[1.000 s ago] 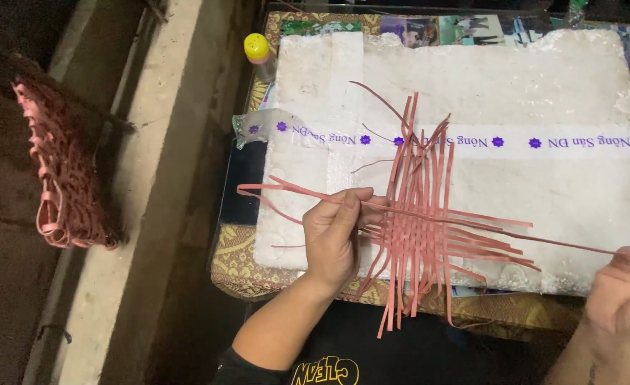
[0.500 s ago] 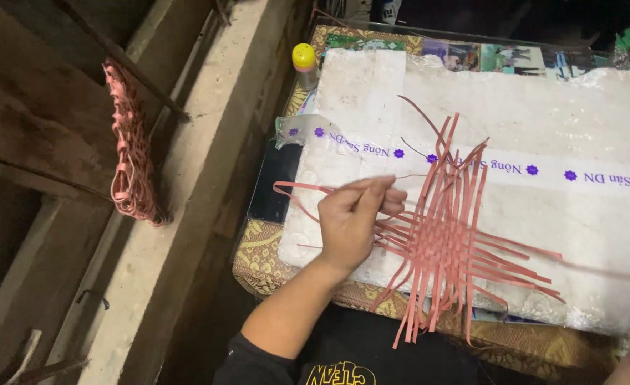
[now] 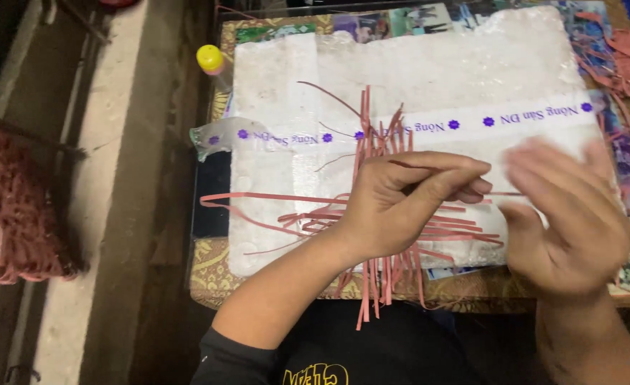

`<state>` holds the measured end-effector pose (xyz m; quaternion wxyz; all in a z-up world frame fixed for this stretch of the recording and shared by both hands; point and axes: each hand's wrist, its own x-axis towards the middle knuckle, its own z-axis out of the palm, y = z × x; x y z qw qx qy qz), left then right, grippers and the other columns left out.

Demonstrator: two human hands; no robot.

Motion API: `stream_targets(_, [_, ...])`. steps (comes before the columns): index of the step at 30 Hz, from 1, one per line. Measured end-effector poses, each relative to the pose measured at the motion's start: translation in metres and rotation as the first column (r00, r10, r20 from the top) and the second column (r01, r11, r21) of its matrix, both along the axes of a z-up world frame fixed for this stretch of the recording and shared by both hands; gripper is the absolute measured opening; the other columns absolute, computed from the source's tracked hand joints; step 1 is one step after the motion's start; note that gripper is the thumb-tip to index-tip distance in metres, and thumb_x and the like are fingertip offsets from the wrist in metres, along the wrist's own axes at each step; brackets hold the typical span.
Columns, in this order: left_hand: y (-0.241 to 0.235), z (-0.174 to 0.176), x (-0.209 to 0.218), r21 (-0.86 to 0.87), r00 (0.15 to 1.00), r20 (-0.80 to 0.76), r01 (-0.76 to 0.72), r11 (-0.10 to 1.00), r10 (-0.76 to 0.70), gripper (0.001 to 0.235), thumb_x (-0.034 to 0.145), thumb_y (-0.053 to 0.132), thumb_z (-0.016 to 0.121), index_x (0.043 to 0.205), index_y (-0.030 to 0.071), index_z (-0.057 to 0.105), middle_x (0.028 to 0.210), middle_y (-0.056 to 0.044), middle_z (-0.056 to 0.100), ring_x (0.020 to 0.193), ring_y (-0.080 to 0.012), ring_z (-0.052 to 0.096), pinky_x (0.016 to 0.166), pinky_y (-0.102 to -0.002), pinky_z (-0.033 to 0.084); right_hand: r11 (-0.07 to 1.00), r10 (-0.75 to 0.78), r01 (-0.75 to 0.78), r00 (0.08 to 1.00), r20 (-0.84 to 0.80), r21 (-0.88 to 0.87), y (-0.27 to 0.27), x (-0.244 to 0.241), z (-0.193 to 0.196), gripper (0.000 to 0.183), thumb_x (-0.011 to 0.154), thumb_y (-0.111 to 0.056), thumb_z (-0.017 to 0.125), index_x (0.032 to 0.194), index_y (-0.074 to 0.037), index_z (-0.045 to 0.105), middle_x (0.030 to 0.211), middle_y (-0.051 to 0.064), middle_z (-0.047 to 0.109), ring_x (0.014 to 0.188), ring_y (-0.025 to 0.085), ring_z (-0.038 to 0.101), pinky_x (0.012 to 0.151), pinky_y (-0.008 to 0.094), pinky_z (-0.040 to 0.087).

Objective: The person is weaving thin red plastic strips into a grid pattern on a white surface.

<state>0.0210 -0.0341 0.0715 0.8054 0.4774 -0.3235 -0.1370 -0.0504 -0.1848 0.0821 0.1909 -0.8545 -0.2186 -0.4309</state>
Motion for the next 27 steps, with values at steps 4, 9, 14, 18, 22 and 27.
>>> stream_targets(4, [-0.002, -0.001, 0.004, -0.038, 0.996, -0.035, 0.077, 0.996, -0.078, 0.014, 0.089, 0.01, 0.051, 0.099, 0.003, 0.058, 0.095, -0.012, 0.062, 0.086, -0.0191, 0.063, 0.082, -0.028, 0.057, 0.963, 0.016, 0.054, 0.966, -0.257, 0.266, 0.002, 0.003, -0.005, 0.011, 0.083, -0.001, 0.057, 0.087, 0.008, 0.06, 0.084, 0.021, 0.06, 0.077, 0.029, 0.06, 0.081, 0.039, 0.044])
stream_targets(9, [0.006, -0.016, 0.033, 0.386, 0.986, 0.164, -0.038, 0.922, -0.028, 0.016, 0.082, 0.022, 0.053, 0.095, 0.014, 0.058, 0.101, -0.004, 0.062, 0.07, -0.0074, 0.058, 0.062, -0.019, 0.052, 0.964, -0.061, 0.169, 0.891, -0.449, 0.206, -0.012, 0.013, -0.005, 0.015, 0.083, 0.008, 0.057, 0.095, 0.002, 0.064, 0.078, 0.012, 0.063, 0.065, 0.017, 0.058, 0.063, 0.026, 0.044])
stream_targets(14, [0.004, -0.064, 0.056, 0.844, 0.925, 0.377, -0.325, 0.427, -0.041, 0.028, 0.082, 0.025, 0.046, 0.099, 0.008, 0.06, 0.103, -0.01, 0.061, 0.113, -0.0316, 0.044, 0.094, -0.047, 0.032, 0.924, -0.337, 0.313, 0.395, -0.855, -0.22, -0.034, 0.047, -0.04, 0.026, 0.075, -0.024, 0.046, 0.092, -0.021, 0.066, 0.093, -0.002, 0.065, 0.088, 0.022, 0.058, 0.076, 0.037, 0.042])
stream_targets(18, [-0.003, -0.099, 0.054, 0.809, 0.823, 0.555, -0.498, 0.311, -0.125, 0.023, 0.075, 0.025, 0.055, 0.092, 0.011, 0.063, 0.079, -0.012, 0.053, 0.078, -0.0301, 0.057, 0.063, -0.036, 0.048, 0.955, -0.198, 0.277, 0.343, -0.918, -0.103, -0.02, 0.056, -0.026, 0.026, 0.077, -0.013, 0.046, 0.097, -0.007, 0.062, 0.079, 0.021, 0.064, 0.085, 0.042, 0.057, 0.077, 0.05, 0.041])
stream_targets(22, [-0.002, -0.089, 0.046, 0.807, 0.775, 0.586, -0.536, 0.247, -0.234, 0.023, 0.073, 0.022, 0.058, 0.092, 0.008, 0.061, 0.086, -0.015, 0.049, 0.083, -0.0341, 0.053, 0.064, -0.041, 0.048, 0.914, -0.166, 0.404, 0.301, -0.939, -0.033, -0.024, 0.062, -0.024, 0.024, 0.08, -0.019, 0.051, 0.096, -0.009, 0.066, 0.07, 0.02, 0.064, 0.075, 0.038, 0.06, 0.072, 0.042, 0.044])
stream_targets(27, [0.001, -0.093, 0.041, 0.799, 0.723, 0.6, -0.565, 0.206, -0.342, 0.033, 0.075, 0.025, 0.058, 0.104, 0.008, 0.059, 0.088, -0.014, 0.048, 0.086, -0.0324, 0.05, 0.065, -0.039, 0.046, 0.879, -0.225, 0.469, 0.24, -0.944, -0.09, -0.035, 0.057, -0.033, 0.023, 0.081, -0.022, 0.052, 0.092, -0.009, 0.068, 0.06, 0.017, 0.062, 0.066, 0.033, 0.06, 0.067, 0.037, 0.044])
